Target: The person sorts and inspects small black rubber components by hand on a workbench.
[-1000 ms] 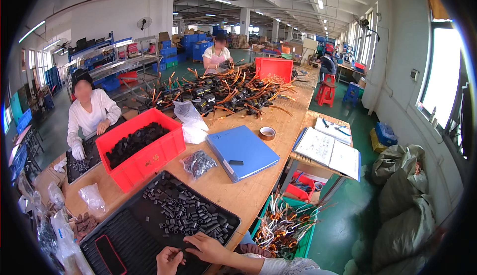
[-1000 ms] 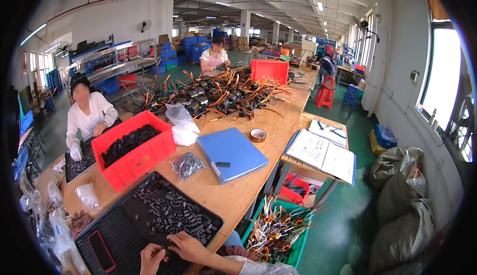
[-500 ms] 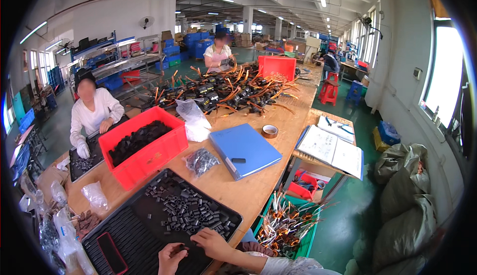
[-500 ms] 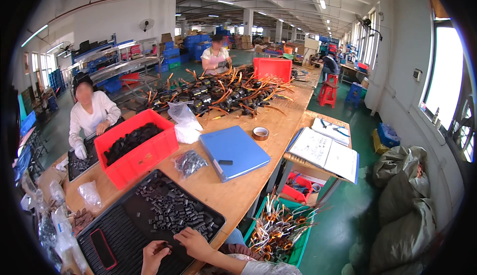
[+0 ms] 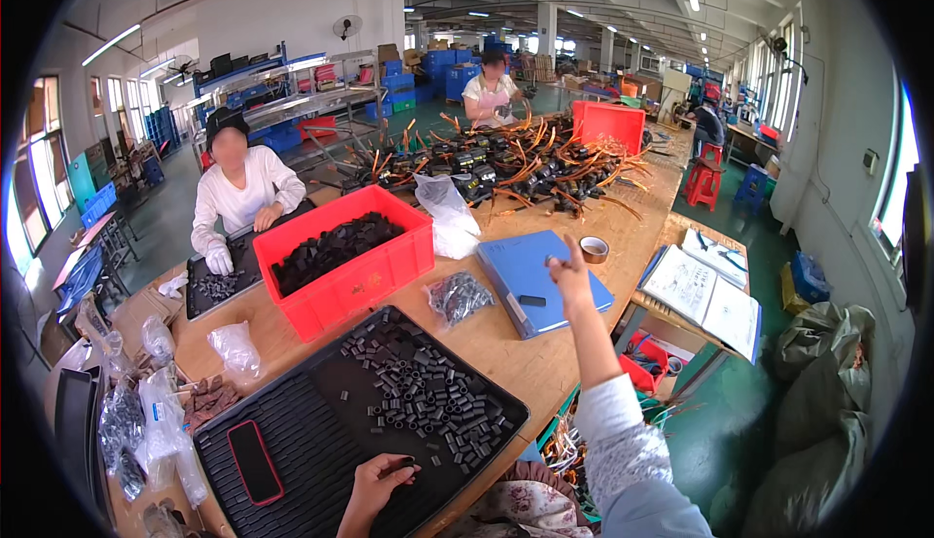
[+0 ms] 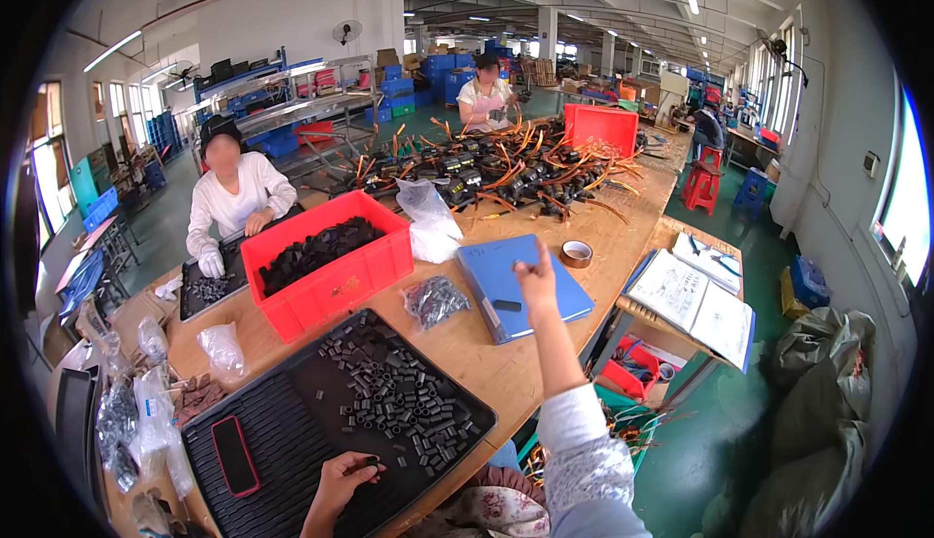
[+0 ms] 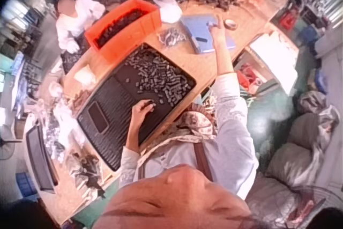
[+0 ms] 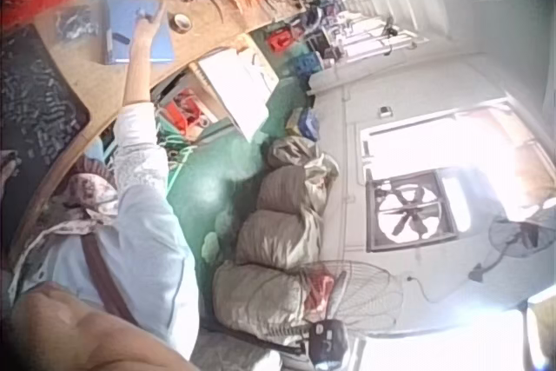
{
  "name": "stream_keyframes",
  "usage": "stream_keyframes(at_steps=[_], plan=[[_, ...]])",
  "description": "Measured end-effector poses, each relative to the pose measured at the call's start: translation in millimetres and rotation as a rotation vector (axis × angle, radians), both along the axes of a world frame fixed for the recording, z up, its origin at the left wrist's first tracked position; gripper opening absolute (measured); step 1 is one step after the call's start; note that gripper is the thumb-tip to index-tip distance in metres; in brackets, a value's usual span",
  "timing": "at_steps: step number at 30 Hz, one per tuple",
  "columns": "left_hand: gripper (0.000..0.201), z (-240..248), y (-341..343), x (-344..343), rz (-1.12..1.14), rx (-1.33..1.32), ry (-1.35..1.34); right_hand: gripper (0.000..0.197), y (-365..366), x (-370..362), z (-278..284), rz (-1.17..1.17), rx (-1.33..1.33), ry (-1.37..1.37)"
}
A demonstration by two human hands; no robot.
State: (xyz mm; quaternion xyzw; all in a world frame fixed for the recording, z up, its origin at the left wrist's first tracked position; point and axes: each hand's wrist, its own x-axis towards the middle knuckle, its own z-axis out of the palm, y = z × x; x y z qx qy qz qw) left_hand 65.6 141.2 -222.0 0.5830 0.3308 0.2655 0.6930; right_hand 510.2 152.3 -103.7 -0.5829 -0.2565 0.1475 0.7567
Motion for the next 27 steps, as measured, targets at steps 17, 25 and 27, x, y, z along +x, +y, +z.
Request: stream_keyframes(at_steps=[17,25,27], plan=[[0.022,-10,0,-11,0.039,0.013,-0.024,0.014,-65,-271,-120,1.031,-0.131,0.134],[0.025,-5,0,-11,-0.009,0.059,0.007,0.011,-69,-273,-128,0.882,-0.193,0.007],[0.025,-7,-1,-13,-0.022,0.088,0.062,0.01,-75,-272,-116,0.853,-0.143,-0.235]])
